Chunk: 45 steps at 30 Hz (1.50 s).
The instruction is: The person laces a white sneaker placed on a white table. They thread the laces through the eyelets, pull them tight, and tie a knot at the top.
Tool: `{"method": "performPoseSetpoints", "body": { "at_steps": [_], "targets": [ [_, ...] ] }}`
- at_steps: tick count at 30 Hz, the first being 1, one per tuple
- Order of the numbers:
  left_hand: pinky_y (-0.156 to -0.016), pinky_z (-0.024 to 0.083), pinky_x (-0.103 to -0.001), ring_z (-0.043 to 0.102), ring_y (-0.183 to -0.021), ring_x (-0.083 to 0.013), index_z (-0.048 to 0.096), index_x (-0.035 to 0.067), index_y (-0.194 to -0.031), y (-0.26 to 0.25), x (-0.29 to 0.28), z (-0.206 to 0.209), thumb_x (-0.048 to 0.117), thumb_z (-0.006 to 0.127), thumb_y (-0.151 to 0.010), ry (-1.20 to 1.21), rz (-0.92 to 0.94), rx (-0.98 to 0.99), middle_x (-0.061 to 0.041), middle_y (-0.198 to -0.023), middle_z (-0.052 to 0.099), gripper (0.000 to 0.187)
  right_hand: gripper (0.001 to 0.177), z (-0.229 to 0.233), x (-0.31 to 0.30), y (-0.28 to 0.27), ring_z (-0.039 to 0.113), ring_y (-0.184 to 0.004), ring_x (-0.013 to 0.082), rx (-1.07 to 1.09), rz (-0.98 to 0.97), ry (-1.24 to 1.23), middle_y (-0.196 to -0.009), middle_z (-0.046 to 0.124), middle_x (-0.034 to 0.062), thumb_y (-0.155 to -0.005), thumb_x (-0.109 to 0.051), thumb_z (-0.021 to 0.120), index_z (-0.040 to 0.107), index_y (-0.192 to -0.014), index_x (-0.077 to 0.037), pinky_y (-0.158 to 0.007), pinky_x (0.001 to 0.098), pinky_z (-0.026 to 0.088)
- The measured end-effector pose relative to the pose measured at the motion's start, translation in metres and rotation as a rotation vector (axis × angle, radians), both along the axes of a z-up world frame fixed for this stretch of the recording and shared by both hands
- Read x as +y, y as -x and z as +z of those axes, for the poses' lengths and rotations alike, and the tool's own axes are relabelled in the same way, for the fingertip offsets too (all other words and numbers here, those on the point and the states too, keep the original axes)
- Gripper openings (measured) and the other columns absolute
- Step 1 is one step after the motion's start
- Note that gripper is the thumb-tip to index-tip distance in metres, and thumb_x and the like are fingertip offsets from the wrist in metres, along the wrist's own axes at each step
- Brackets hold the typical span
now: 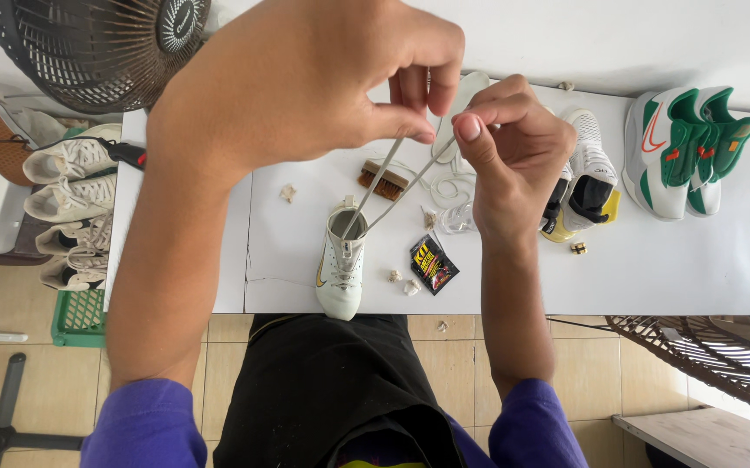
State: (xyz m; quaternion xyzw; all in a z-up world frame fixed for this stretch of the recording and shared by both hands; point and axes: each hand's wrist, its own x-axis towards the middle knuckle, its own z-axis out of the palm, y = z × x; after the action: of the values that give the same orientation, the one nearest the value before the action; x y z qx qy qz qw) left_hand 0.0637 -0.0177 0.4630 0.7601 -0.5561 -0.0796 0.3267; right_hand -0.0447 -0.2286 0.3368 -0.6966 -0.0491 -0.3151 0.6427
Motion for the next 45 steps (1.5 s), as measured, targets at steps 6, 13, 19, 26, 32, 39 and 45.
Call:
{"method": "performPoseSetpoints", "body": {
  "at_steps": [6, 13, 19, 26, 32, 39, 45],
  "targets": [
    [-0.063, 0.05, -0.034, 0.077, -0.074, -0.0104, 0.07, 0.012, -0.097, -0.001, 0.002, 0.002, 0.017, 0.092, -0.101, 0.026, -0.052, -0.054, 0.003, -0.085, 0.082, 0.023, 0.02, 0.004, 0.001, 0.003, 0.053, -0.072, 0.0151, 0.003, -0.007, 0.045, -0.091, 0.065, 0.0096, -0.105, -0.025, 0.08, 0.073, -0.096, -0.009, -0.068, 0.0279, 0.044],
    [-0.063, 0.046, -0.039, 0.072, -0.07, -0.0149, 0.07, 0.014, -0.099, -0.002, 0.005, 0.001, 0.018, 0.09, -0.1, 0.008, -0.071, -0.072, 0.003, -0.083, 0.082, 0.02, 0.025, 0.006, 0.003, 0.005, 0.052, -0.072, 0.0139, 0.043, -0.022, 0.059, -0.093, 0.064, 0.0085, -0.106, -0.032, 0.079, 0.073, -0.095, -0.01, -0.067, 0.0272, 0.042],
    [-0.059, 0.042, -0.041, 0.064, -0.07, -0.0182, 0.067, 0.014, -0.095, -0.002, 0.005, 0.0, 0.015, 0.092, -0.101, 0.039, -0.103, -0.147, 0.004, -0.078, 0.073, 0.026, 0.027, 0.008, 0.003, 0.005, 0.053, -0.075, 0.0149, 0.031, 0.004, 0.075, -0.093, 0.062, 0.0094, -0.108, -0.032, 0.077, 0.074, -0.097, -0.008, -0.069, 0.0284, 0.042],
    [-0.057, 0.038, -0.044, 0.056, -0.068, -0.0226, 0.061, 0.013, -0.093, 0.001, 0.016, -0.007, 0.013, 0.088, -0.108, -0.024, -0.02, -0.226, -0.001, -0.076, 0.063, 0.031, 0.027, 0.01, 0.007, 0.002, 0.056, -0.085, 0.018, 0.003, -0.02, 0.183, -0.092, 0.06, 0.0093, -0.112, -0.029, 0.073, 0.07, -0.099, -0.005, -0.074, 0.0295, 0.043],
    [-0.077, 0.049, -0.043, 0.059, -0.078, -0.0288, 0.062, 0.021, -0.097, 0.051, 0.126, -0.05, 0.014, 0.088, -0.121, -0.511, 0.596, -0.577, 0.001, -0.082, 0.062, 0.036, 0.016, -0.043, -0.006, 0.008, 0.064, -0.072, 0.0172, 0.18, -0.054, 0.269, -0.089, 0.069, 0.0121, -0.113, -0.007, 0.076, 0.072, -0.102, 0.004, -0.063, 0.0254, 0.052],
    [-0.12, 0.045, -0.054, 0.061, -0.144, -0.0338, 0.059, 0.006, -0.16, 0.054, 0.087, -0.126, 0.043, 0.084, -0.095, -0.271, 0.376, 0.135, -0.014, -0.161, 0.065, 0.079, 0.004, -0.073, 0.035, 0.012, 0.075, -0.08, 0.0173, 0.356, 0.206, 0.223, -0.101, 0.082, 0.0125, -0.106, -0.004, 0.079, 0.081, -0.106, 0.0, -0.078, 0.0256, 0.065],
    [-0.08, 0.066, -0.033, 0.084, -0.077, -0.0186, 0.08, 0.013, -0.123, 0.027, 0.031, -0.199, 0.013, 0.084, -0.102, 0.161, 0.175, 0.571, -0.005, -0.089, 0.084, 0.021, 0.002, -0.109, 0.042, 0.021, 0.078, -0.073, 0.0137, 0.377, 0.076, 0.086, -0.081, 0.081, 0.009, -0.101, -0.005, 0.087, 0.086, -0.102, -0.005, -0.065, 0.0216, 0.053]
  ]
}}
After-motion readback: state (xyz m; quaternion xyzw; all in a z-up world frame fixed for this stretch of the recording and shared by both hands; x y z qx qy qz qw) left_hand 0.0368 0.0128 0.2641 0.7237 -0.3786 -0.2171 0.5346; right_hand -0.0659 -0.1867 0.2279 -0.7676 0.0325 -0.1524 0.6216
